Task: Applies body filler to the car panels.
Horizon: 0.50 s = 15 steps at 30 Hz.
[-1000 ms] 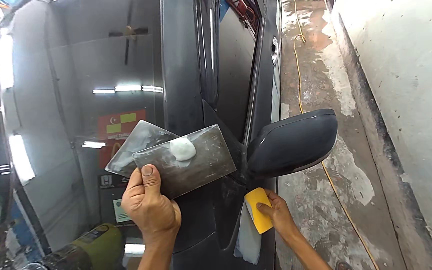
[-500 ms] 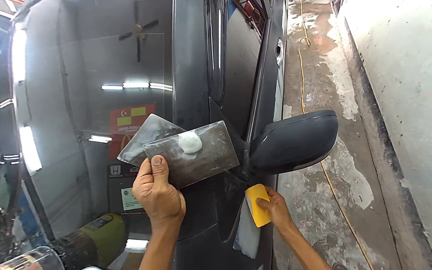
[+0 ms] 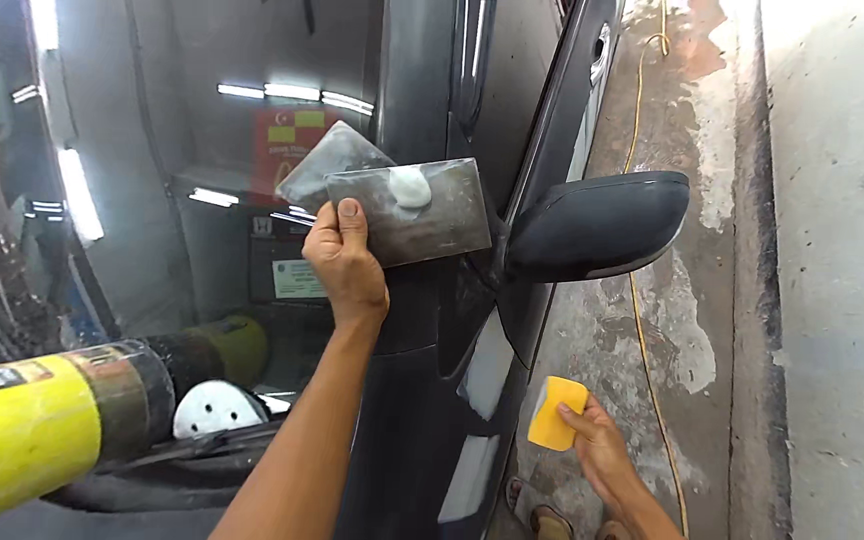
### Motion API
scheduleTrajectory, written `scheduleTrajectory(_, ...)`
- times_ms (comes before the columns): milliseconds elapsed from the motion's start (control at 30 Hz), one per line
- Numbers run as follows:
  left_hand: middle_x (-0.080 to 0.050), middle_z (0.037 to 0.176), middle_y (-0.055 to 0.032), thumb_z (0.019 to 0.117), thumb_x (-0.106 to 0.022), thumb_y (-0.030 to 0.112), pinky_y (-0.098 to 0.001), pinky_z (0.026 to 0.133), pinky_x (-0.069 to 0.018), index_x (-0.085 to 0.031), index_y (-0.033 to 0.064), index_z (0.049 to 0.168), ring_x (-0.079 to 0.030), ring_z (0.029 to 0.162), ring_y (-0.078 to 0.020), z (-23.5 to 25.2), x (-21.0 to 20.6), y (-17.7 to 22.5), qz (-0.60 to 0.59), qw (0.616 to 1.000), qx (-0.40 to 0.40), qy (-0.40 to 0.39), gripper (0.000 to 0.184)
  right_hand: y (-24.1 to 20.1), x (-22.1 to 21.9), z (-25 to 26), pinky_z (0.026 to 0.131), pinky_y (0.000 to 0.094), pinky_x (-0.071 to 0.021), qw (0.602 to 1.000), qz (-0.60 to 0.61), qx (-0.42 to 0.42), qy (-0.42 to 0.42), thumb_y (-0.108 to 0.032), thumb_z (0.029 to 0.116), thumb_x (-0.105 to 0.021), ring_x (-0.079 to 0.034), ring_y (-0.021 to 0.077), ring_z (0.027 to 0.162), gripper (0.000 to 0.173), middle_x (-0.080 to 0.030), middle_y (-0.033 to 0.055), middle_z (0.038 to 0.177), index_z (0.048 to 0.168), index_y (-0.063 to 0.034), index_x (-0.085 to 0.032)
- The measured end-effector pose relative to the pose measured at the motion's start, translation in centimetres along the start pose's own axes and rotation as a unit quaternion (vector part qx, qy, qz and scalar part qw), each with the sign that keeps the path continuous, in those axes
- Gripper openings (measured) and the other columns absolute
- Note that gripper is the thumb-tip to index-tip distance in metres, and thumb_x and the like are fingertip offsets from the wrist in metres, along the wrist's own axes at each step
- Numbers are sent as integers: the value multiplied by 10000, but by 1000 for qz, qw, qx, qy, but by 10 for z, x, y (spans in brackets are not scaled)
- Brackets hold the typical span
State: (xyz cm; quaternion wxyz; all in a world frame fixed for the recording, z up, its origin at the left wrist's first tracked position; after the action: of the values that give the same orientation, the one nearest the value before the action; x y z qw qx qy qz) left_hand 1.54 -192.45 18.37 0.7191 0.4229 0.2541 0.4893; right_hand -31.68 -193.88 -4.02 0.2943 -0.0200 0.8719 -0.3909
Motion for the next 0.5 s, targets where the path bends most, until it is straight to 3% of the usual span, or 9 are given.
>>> scheduleTrajectory(133, -680, 853, 17, 1089, -480, 195, -301, 809, -593, -647, 60, 1002, -687, 829, -77, 3, -1, 2, 9, 1000, 14, -3, 231, -26, 50, -28, 795, 418, -630, 998, -16, -13, 67, 20, 1006, -515, -725, 249, 910, 295, -707, 186, 1063, 1300, 29, -540)
scheduleTrajectory(267, -702, 916, -28, 1078, -520, 218, -343, 836, -600, -660, 42, 1058, -700, 874, -125, -21, 15, 24, 3, 996, 89, -10, 226, -64, 83, -53, 758, 433, -634, 994, -32, -23, 105, -25, 1032, -506, -729, 256, 897, 273, -707, 176, 1061, 1303, -12, -539)
scheduleTrajectory(400, -715, 1033, -43, 1066, -544, 310, -394, 857, -607, -668, 95, 1181, -703, 946, -153, -107, 50, 67, 49, 978, 200, -20, 273, -92, 92, -67, 752, 406, -638, 996, -30, -17, 86, -25, 1045, -472, -734, 228, 884, 263, -711, 150, 1051, 1300, -32, -532)
scheduleTrajectory(500, -717, 1029, -66, 1058, -559, 297, -416, 819, -606, -677, 100, 1171, -701, 929, -187, -187, 81, 80, 77, 956, 284, -4, 256, -111, 82, -72, 764, 402, -643, 997, -42, -3, 60, -4, 1037, -485, -737, 225, 892, 270, -712, 148, 1057, 1303, -17, -535)
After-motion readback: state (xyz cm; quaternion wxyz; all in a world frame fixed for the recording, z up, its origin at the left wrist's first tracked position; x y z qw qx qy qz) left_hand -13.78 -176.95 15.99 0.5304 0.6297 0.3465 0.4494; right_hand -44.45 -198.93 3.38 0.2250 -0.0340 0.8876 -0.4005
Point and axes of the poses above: each hand's wrist, its own z-axis towards the middle knuckle, its own x-axis out of the back of the hand, y = z × x, the point moved 3 cm from there along z, towards the middle knuckle
